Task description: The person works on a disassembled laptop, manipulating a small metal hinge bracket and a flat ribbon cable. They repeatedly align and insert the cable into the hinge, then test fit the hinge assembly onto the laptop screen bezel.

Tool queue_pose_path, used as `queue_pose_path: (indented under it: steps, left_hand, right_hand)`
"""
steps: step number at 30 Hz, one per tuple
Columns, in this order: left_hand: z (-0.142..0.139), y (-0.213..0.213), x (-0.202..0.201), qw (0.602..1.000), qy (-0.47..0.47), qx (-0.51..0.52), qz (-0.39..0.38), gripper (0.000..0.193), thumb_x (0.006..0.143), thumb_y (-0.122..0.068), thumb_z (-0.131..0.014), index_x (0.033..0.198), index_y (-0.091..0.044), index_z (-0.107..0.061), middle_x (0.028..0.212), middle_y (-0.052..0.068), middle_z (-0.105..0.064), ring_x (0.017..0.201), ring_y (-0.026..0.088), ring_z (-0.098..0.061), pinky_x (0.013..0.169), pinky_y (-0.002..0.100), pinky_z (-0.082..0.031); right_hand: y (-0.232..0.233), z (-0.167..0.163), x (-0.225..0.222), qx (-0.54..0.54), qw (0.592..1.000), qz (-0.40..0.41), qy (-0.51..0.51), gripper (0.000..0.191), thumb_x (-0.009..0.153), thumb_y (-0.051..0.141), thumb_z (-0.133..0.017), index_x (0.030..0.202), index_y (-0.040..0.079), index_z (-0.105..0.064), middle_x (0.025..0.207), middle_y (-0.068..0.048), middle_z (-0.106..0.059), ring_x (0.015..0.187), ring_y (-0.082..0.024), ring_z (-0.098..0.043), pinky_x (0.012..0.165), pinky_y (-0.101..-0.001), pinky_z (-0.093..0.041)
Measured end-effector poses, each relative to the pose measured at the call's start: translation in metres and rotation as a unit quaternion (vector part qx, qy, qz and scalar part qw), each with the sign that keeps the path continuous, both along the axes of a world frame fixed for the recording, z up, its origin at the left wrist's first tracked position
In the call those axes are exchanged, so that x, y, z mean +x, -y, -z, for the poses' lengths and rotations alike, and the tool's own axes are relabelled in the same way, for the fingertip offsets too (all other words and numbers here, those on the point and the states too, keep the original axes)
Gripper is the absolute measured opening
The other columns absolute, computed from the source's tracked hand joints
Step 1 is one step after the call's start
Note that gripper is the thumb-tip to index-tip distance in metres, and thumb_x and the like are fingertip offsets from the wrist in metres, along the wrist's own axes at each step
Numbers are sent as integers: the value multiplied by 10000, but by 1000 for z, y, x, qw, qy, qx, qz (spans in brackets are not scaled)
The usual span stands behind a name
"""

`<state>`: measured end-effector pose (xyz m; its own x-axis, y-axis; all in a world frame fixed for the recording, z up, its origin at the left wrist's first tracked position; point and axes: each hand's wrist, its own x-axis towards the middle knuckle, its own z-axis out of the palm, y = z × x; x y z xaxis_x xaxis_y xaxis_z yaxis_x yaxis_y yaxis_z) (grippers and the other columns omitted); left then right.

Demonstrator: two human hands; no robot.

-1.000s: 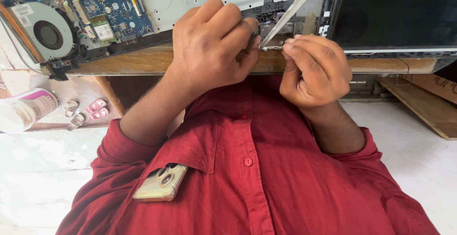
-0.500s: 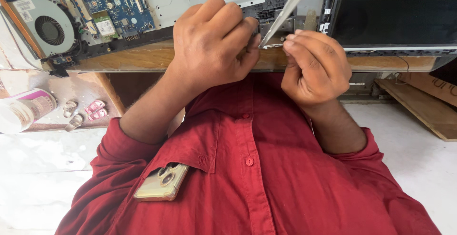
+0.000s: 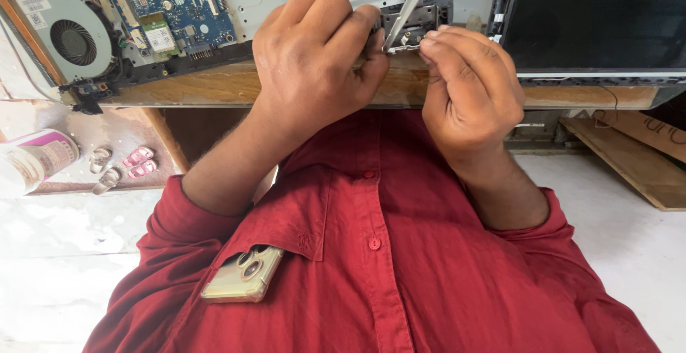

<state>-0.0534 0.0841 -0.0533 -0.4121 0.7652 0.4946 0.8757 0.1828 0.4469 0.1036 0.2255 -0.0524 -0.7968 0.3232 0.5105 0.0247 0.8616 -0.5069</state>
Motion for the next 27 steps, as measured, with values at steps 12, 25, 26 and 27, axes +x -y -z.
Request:
queue_pose_path:
  steps: [12, 25, 26, 27]
  left_hand:
    - [0, 1, -6, 1000, -9, 6, 6, 221, 824, -88, -802, 1024, -84, -706, 887, 26, -512, 800, 226, -539, 664, 378, -438]
    - [2, 1, -5, 1000, -7, 10, 28, 232, 849, -118, -808, 1054, -84, -706, 913, 24, -527, 818, 226, -551, 690, 381, -457]
    - [2, 0, -5, 999, -9, 12, 30, 229, 854, -119, -808, 1056, -86, -705, 914, 23, -527, 819, 224, -551, 692, 380, -458]
    - [3, 0, -5, 999, -10, 11, 29, 214, 857, -120, -808, 1040, -82, -704, 913, 24, -525, 817, 224, -549, 690, 380, -456]
  right_hand:
    - [0, 8, -2, 27, 1000, 1, -4, 165, 996, -78, -823, 1121, -22, -731, 1085, -121, -736, 989, -284, -742, 856, -362, -602]
    - [-1, 10, 8, 37, 999, 6, 0, 170, 988, -108, -793, 1118, -18, -729, 1102, -125, -741, 986, -292, -741, 870, -372, -605]
    - [-1, 11, 8, 36, 999, 7, -7, 174, 984, -112, -793, 1115, -19, -727, 1101, -126, -740, 984, -293, -742, 867, -372, -605]
    - [-1, 12, 8, 35, 999, 7, -13, 177, 979, -115, -793, 1113, -21, -726, 1100, -127, -740, 982, -294, -743, 865, -373, -605]
